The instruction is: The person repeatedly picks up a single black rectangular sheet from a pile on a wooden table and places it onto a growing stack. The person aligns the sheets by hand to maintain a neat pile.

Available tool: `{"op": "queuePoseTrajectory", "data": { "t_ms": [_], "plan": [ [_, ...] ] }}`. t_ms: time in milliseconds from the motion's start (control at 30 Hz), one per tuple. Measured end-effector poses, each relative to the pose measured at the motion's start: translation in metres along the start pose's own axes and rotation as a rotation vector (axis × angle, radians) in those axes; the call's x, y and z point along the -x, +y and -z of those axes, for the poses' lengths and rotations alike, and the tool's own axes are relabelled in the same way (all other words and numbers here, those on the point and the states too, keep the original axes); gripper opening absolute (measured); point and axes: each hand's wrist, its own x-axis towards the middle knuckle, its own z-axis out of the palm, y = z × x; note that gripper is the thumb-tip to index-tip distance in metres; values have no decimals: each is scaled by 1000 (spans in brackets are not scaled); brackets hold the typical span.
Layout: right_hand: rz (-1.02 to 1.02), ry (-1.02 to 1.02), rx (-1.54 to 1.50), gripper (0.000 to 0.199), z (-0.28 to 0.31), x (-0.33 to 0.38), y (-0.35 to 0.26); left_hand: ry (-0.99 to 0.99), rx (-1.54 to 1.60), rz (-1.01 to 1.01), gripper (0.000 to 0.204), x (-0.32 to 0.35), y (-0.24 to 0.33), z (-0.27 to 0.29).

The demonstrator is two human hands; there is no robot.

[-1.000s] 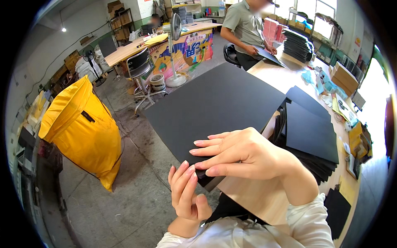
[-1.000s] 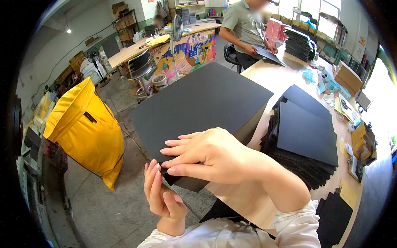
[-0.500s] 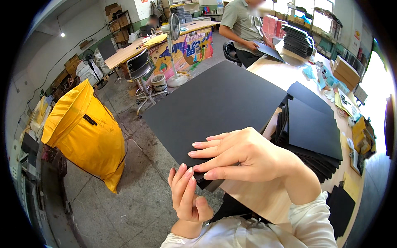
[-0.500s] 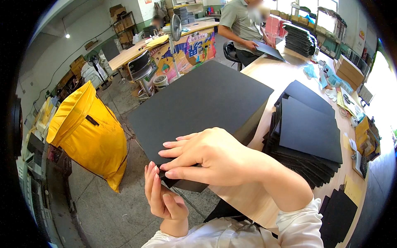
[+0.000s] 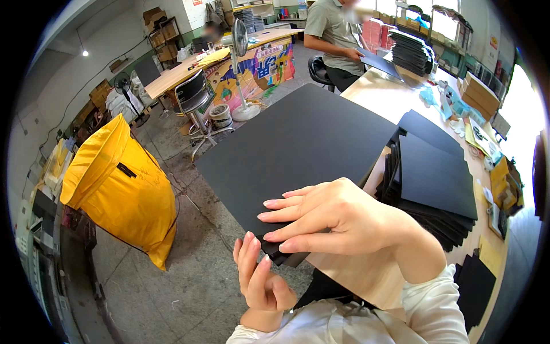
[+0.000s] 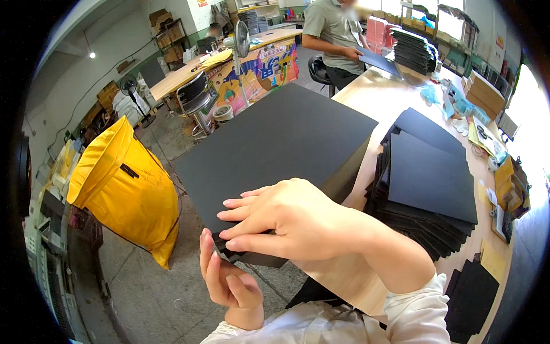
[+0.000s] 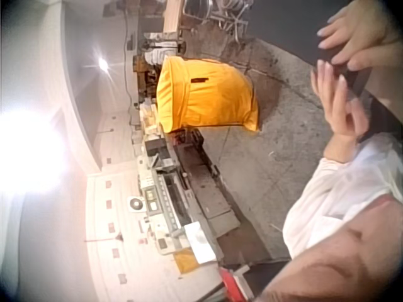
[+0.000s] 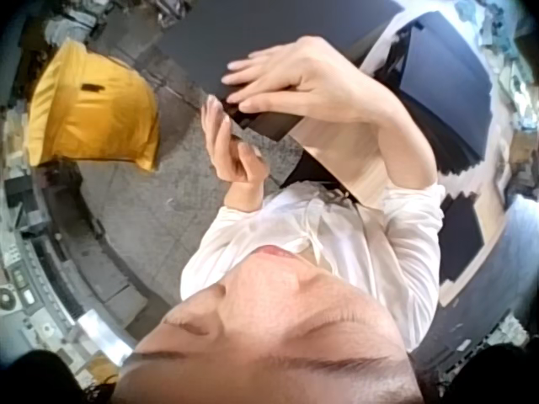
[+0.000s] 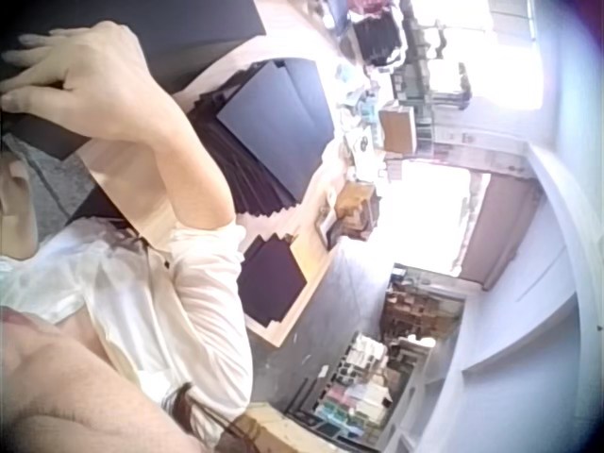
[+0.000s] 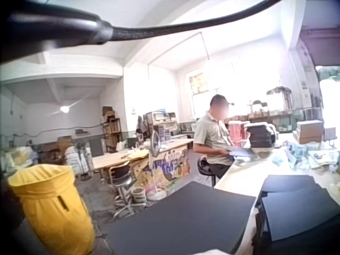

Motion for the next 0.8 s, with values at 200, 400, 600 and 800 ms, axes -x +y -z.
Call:
{"op": "queuePoseTrajectory", "data": {
  "t_ms": [200,400,600,800],
  "plan": [
    [1,-3,11,22,1,0,0,-5,-18,-14,37,-1,0,0],
    [7,2,20,23,1,0,1,-5,-16,5,35,0,0,-1],
    [23,23,22,23,0,1,4,3,0,29,33,1,2,-1],
    [39,34,3,25,-4,-1,4,18,-6,61,29,-3,6,1]
  ]
}}
